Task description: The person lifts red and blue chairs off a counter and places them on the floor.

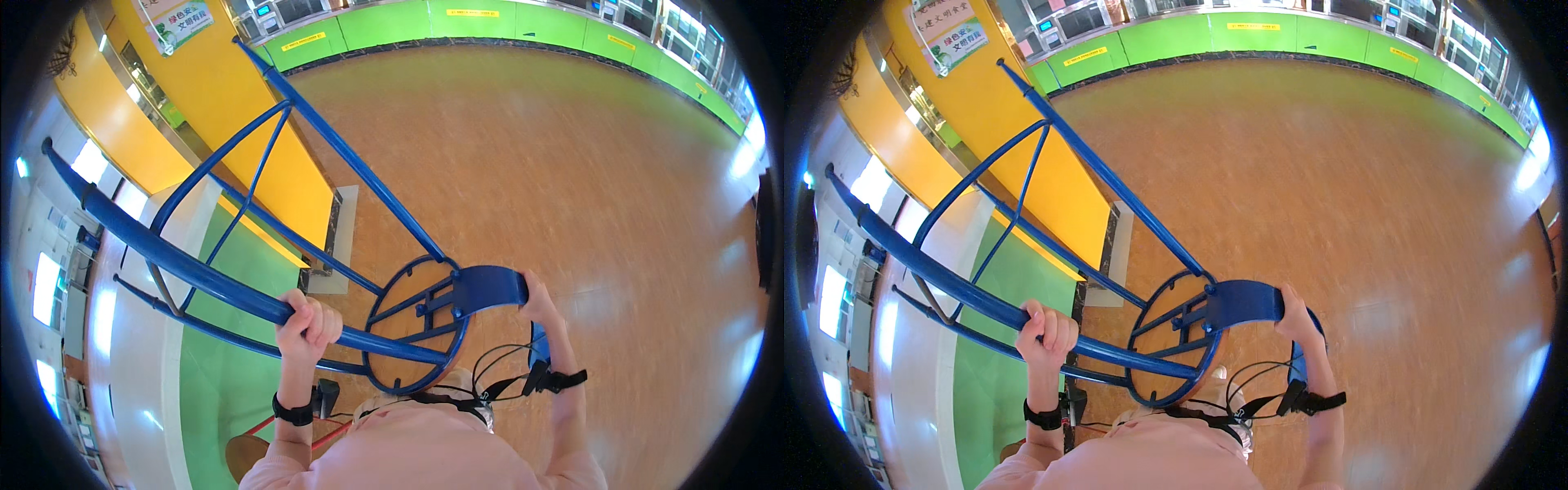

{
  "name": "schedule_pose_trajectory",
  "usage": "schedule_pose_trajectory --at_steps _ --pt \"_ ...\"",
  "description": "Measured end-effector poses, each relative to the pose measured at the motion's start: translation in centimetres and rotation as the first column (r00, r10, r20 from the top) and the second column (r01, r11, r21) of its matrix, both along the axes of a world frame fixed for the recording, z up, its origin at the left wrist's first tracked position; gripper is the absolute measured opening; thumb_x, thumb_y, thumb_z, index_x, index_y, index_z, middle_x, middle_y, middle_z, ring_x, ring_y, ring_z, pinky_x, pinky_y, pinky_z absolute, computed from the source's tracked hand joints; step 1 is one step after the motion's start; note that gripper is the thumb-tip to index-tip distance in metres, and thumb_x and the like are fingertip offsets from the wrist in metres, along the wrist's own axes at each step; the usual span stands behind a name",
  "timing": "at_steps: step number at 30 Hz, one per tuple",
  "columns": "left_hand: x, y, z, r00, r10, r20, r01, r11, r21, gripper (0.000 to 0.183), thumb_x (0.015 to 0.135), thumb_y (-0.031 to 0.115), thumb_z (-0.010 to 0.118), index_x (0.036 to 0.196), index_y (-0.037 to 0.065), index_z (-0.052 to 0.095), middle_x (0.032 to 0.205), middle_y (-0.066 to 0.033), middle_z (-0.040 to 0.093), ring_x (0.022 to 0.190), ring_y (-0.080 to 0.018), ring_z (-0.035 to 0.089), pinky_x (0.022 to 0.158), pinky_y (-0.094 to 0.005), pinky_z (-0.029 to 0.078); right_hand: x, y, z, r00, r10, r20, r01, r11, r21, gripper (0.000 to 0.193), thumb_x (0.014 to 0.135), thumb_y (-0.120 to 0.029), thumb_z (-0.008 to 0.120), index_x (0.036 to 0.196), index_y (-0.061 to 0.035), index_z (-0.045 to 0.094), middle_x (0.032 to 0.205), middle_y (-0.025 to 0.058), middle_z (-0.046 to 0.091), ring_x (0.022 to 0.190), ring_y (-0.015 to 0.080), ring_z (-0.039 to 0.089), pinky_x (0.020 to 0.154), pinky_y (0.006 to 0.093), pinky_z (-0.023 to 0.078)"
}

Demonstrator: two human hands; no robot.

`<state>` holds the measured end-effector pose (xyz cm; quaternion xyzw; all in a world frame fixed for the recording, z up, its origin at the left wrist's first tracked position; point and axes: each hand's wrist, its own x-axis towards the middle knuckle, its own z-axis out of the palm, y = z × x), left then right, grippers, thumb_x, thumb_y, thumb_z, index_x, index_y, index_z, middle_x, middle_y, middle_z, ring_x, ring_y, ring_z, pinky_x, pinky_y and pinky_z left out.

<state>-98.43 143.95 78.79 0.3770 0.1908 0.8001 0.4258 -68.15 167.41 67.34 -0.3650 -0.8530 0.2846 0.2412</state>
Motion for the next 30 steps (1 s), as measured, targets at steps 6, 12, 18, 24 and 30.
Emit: schedule_pose_trajectory --at_steps 6,12,18,24,30 --pt "-0.3 -1.8 -0.8 1.000 -0.016 0.011 0.015 0.999 0.052 0.009 0.079 0.008 0.041 0.071 0.007 0.045 0.039 -0.0007 0.035 0.030 -0.0122 0.032 0.033 -0.0268 0.028 -1.0 0.9 0.8 0.988 0.060 0.144 -0.066 0.997 0.043 0.047 0.053 0.001 0.054 0.099 -0.0003 0.043 0.092 0.0226 0.049 0.090 0.0383 0.046 0.075 0.0370 0.039" --pt "-1.1 -0.7 -1.1 0.998 -0.050 -0.032 0.054 0.990 0.127 0.008 0.079 0.008 0.041 0.076 0.006 0.048 0.038 0.0000 0.037 0.028 -0.0118 0.033 0.031 -0.0251 0.028 -1.0 0.7 2.7 0.985 0.066 0.158 -0.073 0.997 0.039 0.045 0.054 0.006 0.050 0.098 0.0020 0.039 0.096 0.0243 0.045 0.095 0.0397 0.041 0.080 0.0380 0.036" --pt "-0.5 -0.8 -1.8 0.996 -0.015 -0.084 0.025 0.993 0.119 0.016 0.080 0.009 0.039 0.064 0.010 0.039 0.037 0.0010 0.036 0.028 -0.0086 0.032 0.031 -0.0209 0.027 -0.5 0.6 1.5 0.973 0.071 0.221 -0.087 0.994 0.063 0.050 0.054 0.009 0.051 0.102 0.0005 0.037 0.099 0.0215 0.044 0.099 0.0367 0.040 0.083 0.0362 0.035" --pt "-0.1 -1.2 -3.8 0.998 0.028 -0.056 -0.025 0.998 0.052 0.022 0.081 0.010 0.038 0.059 0.011 0.034 0.036 0.0012 0.034 0.028 -0.0088 0.031 0.031 -0.0218 0.026 -0.3 0.4 0.7 0.950 0.073 0.304 -0.065 0.997 -0.037 0.052 0.055 0.011 0.051 0.104 0.0016 0.034 0.101 0.0210 0.041 0.100 0.0364 0.040 0.083 0.0358 0.035" --pt "0.3 -3.4 -3.8 0.996 0.078 -0.041 -0.076 0.996 0.041 0.018 0.080 0.009 0.039 0.062 0.010 0.039 0.036 0.0007 0.035 0.028 -0.0098 0.032 0.033 -0.0234 0.028 -0.7 -0.6 2.3 0.932 0.173 0.320 -0.155 0.985 -0.081 0.054 0.055 0.012 0.050 0.105 0.0033 0.031 0.102 0.0221 0.040 0.101 0.0374 0.038 0.085 0.0358 0.034"
